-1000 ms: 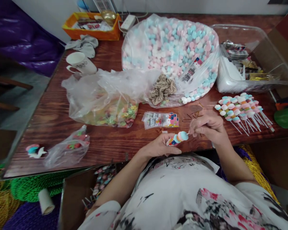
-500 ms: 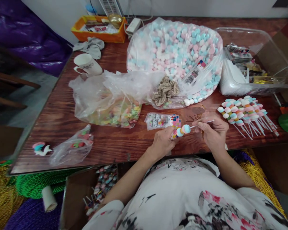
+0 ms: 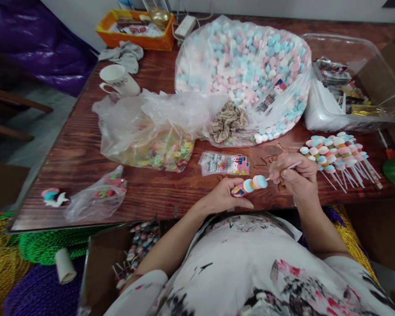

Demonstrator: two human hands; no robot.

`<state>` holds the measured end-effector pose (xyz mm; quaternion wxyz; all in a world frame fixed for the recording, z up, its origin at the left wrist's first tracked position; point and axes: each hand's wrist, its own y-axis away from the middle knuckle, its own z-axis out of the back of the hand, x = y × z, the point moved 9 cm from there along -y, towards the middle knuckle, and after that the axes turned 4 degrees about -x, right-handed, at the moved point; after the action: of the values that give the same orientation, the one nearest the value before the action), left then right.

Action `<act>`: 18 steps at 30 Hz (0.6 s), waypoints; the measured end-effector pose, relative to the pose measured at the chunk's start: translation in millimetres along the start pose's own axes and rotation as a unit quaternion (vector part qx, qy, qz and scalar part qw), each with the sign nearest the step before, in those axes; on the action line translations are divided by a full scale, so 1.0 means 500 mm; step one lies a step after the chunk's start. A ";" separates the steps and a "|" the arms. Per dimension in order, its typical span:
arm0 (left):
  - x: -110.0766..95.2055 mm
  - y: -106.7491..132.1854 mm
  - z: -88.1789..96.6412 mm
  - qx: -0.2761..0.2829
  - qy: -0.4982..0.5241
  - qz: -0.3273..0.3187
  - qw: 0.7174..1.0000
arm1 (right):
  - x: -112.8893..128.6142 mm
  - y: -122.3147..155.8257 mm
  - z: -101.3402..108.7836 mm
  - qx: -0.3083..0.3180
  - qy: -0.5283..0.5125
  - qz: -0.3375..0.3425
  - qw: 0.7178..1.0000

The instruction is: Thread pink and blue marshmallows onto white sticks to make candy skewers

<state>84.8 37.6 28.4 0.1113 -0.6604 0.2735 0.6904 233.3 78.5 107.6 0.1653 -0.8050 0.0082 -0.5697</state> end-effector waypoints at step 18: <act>-0.013 -0.002 0.009 -0.087 -0.198 -0.080 0.973 | 0.025 0.019 -0.023 0.026 0.032 0.057 0.998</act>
<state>82.4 42.3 34.4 0.1598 -0.5372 0.1311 0.8178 229.0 64.1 119.6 0.2177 -0.7802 0.0448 -0.5847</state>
